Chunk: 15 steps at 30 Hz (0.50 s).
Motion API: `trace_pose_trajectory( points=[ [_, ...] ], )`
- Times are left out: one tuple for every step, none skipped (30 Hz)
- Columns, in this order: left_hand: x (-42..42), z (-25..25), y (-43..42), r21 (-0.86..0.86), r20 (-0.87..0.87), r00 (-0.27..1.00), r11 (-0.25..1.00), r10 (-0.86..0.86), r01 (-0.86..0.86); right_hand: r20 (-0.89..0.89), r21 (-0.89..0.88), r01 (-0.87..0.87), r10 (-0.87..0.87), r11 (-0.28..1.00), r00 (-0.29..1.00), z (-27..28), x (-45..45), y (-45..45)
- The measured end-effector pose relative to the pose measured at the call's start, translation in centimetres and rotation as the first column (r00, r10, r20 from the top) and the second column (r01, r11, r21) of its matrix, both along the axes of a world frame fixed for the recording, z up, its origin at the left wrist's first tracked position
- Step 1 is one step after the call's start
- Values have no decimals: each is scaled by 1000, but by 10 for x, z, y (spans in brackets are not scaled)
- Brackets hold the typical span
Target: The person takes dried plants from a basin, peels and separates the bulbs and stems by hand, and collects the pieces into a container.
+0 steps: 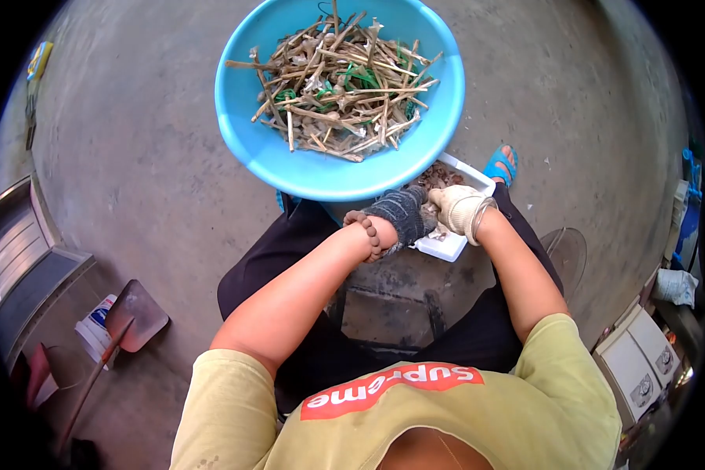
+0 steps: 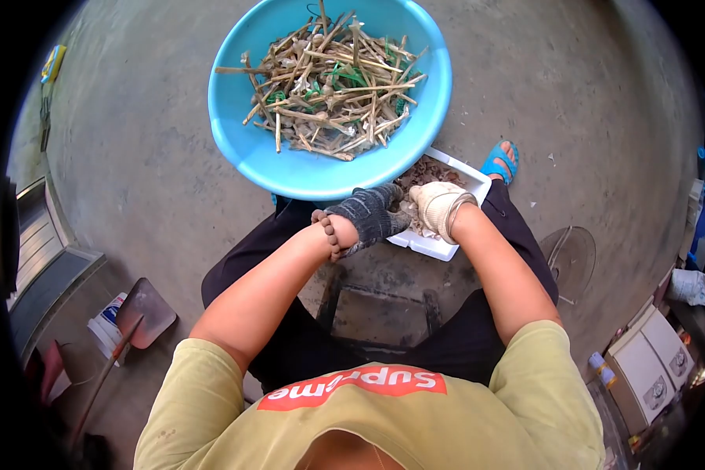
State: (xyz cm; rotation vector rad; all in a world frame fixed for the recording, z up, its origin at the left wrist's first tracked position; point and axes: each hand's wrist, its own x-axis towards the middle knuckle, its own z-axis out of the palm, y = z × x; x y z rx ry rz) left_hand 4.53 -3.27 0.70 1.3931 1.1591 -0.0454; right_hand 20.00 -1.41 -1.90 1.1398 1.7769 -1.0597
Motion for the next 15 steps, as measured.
trace_pose_trajectory(
  points=[
    [1, -1, -2, 112, -110, 994, 993, -22, 34, 1, -1, -1, 1, 1000, 1000, -1, 3, -2],
    [-1, -4, 1, 55, -189, 980, 996, -60, 72, 11, 44, -4, 3, 999, 1000, -1, 4, -4],
    [-4, -3, 4, 57, -188, 981, 996, -56, 68, 20, 89, -9, 7, 996, 1000, 1, 3, -5],
    [-8, -1, 6, 122, -237, 971, 992, 23, 6, -24, 146, 23, -20, 989, 1000, 4, 2, -1],
    [-13, 0, 7, 190, -280, 954, 980, 105, -52, -25, 147, 17, -13, 989, 1000, 2, 3, 3],
    [-17, -1, 9, 232, -286, 951, 971, 121, -54, -118, 248, 86, -58, 965, 991, -1, 4, 8],
    [-19, 1, 10, 235, -284, 950, 970, 129, -61, -214, 340, 161, -91, 926, 973, -2, 3, 12],
    [-20, 5, 11, 228, -347, 934, 974, 82, -1, -211, 346, 153, -82, 926, 974, -1, 1, 14],
    [-21, 7, 11, 217, -407, 913, 974, 37, 58, -233, 356, 218, -140, 909, 962, 1, -4, 18],
    [-22, 5, 7, 233, -440, 898, 963, -20, 136, -256, 366, 282, -195, 887, 947, 3, -8, 22],
    [-24, 7, 7, 174, -444, 884, 953, -148, 247, -252, 375, 269, -182, 887, 951, 1, -9, 23],
    [-22, -2, 8, 47, -414, 886, 967, -211, 252, -312, 363, 339, -229, 868, 922, -5, -10, 21],
    [-20, -18, 6, -81, -373, 889, 964, -266, 255, -372, 346, 404, -271, 847, 888, -10, -11, 21],
    [-21, -32, -4, -12, -382, 866, 939, -323, 344, -379, 307, 416, -290, 856, 878, -14, -14, 24],
    [-19, -96, -41, 79, -307, 926, 964, -219, 254, -376, 310, 398, -273, 863, 885, -19, -19, 27]
  ],
)
